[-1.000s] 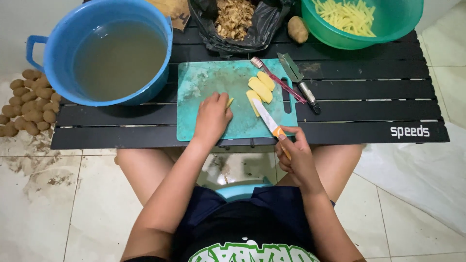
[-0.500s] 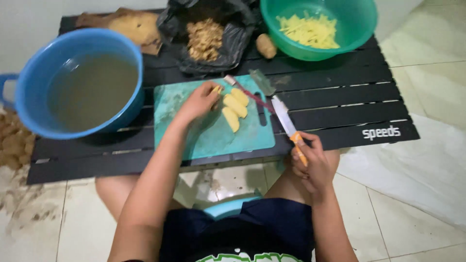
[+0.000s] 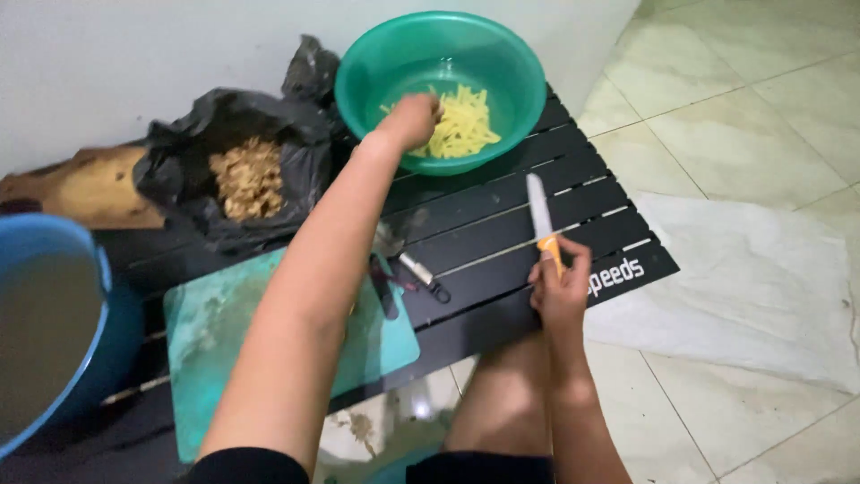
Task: A person is slicing potatoes into thin strips on a cutting board using a knife.
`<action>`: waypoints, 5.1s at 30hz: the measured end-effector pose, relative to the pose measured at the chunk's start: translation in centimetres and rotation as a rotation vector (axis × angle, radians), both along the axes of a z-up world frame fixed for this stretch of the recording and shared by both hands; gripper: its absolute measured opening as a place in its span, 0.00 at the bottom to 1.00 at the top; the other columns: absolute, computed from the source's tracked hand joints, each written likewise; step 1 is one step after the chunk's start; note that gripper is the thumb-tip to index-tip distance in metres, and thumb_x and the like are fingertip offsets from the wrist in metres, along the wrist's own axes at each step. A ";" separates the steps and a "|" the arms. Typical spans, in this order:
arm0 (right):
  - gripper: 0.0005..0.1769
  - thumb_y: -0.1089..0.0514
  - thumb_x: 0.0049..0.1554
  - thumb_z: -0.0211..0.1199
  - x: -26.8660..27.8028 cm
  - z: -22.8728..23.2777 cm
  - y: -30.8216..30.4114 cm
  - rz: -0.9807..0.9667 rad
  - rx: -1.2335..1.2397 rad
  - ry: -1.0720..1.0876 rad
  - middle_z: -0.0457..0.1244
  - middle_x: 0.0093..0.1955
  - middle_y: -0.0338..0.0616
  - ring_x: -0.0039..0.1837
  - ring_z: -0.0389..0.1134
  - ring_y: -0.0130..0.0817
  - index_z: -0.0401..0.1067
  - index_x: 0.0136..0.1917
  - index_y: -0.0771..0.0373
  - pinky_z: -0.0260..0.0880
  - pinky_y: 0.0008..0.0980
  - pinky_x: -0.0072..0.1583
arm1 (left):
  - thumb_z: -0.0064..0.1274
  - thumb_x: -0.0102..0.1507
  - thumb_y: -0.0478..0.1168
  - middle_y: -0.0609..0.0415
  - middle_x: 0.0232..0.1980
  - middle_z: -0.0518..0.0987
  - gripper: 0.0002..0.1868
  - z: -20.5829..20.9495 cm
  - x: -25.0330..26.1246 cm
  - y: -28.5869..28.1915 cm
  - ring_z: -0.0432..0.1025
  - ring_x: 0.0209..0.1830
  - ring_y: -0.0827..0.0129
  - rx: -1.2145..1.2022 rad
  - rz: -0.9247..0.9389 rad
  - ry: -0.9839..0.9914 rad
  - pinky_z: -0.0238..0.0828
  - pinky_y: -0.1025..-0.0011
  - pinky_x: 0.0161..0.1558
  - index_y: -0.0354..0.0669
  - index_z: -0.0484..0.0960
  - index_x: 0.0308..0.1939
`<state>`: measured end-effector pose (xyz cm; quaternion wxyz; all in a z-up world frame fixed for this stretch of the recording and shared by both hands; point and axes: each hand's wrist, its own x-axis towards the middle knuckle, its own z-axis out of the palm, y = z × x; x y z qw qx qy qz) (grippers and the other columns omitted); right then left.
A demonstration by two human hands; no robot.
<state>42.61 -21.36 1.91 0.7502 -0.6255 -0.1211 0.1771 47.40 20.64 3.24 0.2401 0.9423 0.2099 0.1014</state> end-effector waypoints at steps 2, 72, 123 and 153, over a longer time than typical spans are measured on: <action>0.16 0.53 0.66 0.54 -0.7 2.3 -0.1 0.049 -0.054 -0.019 0.58 0.30 0.43 0.23 0.46 0.20 0.60 0.66 0.54 0.46 0.22 0.26 | 0.45 0.63 0.32 0.40 0.50 0.80 0.10 -2.0 2.2 1.6 0.74 0.51 0.43 0.072 -0.036 0.159 0.67 0.54 0.50 0.47 0.80 0.45; 0.07 0.55 0.69 0.50 -3.9 4.7 -1.0 -0.107 0.059 0.015 0.56 0.32 0.39 0.26 0.45 0.17 0.59 0.60 0.49 0.42 0.21 0.30 | 0.59 0.54 0.30 0.60 0.22 0.69 0.12 0.1 -8.1 -14.1 0.67 0.19 0.59 0.824 -0.012 -0.186 0.60 0.59 0.16 0.54 0.75 0.27; 0.17 0.59 0.67 0.52 -22.6 4.7 -3.2 0.623 -0.247 -0.357 0.61 0.27 0.39 0.31 0.57 0.26 0.63 0.68 0.60 0.58 0.26 0.37 | 0.67 0.52 0.62 0.46 0.53 0.73 0.43 -2.5 -37.2 -22.1 0.76 0.50 0.42 0.144 0.582 0.059 0.66 0.35 0.49 0.39 0.70 0.60; 0.18 0.52 0.68 0.51 -25.8 6.8 -1.2 0.819 -0.462 -0.434 0.65 0.28 0.45 0.34 0.61 0.35 0.67 0.69 0.56 0.63 0.37 0.43 | 0.55 0.68 0.40 0.57 0.58 0.76 0.16 -0.3 -48.2 -21.9 0.62 0.64 0.58 -0.074 0.279 -0.163 0.41 0.46 0.63 0.55 0.81 0.61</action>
